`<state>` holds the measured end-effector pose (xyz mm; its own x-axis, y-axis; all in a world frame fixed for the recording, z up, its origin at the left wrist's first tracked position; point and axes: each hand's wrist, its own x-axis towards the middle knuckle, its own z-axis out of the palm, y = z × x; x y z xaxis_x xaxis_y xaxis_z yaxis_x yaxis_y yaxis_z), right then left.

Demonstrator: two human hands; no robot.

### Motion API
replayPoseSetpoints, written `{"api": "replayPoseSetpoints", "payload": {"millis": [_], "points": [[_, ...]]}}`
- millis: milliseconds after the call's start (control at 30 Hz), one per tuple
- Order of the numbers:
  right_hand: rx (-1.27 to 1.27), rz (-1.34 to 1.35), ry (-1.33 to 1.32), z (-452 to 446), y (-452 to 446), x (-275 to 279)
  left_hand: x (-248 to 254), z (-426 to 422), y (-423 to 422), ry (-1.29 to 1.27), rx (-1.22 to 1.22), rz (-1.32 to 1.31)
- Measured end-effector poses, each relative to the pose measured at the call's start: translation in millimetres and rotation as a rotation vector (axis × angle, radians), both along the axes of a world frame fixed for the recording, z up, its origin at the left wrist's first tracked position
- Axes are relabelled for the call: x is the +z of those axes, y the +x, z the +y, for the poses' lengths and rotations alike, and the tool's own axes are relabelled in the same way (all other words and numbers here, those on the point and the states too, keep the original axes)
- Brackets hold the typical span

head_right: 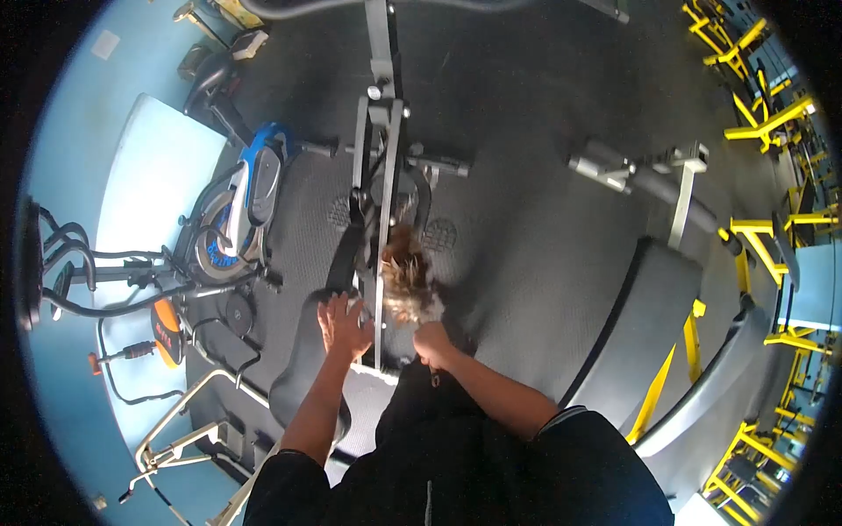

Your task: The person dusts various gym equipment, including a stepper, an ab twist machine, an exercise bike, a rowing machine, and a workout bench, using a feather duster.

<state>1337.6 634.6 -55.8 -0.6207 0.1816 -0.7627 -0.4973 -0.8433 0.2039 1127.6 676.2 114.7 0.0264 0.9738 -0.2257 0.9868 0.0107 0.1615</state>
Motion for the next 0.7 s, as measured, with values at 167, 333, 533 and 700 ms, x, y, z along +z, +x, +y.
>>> {"api": "replayPoseSetpoints", "payload": {"millis": [167,333,533,700], "points": [[0.13,-1.057,0.934,4.1,-29.8,128.3,8.6,-57.5,-16.0,-0.048,-0.29,0.196],[-0.02,-1.213,1.484,-81.3,-103.4,5.9,2.0,-86.1,-57.1,-0.148,-0.582,0.336],[0.387,-1.002,0.678,-100.1,-136.1,53.0,-12.0,-81.4,-65.7,-0.149,-0.644,0.315],[0.128,-1.076,0.681,-93.5,-154.5,43.3,-14.4,-81.2,-62.7,-0.121,-0.661,0.353]]}}
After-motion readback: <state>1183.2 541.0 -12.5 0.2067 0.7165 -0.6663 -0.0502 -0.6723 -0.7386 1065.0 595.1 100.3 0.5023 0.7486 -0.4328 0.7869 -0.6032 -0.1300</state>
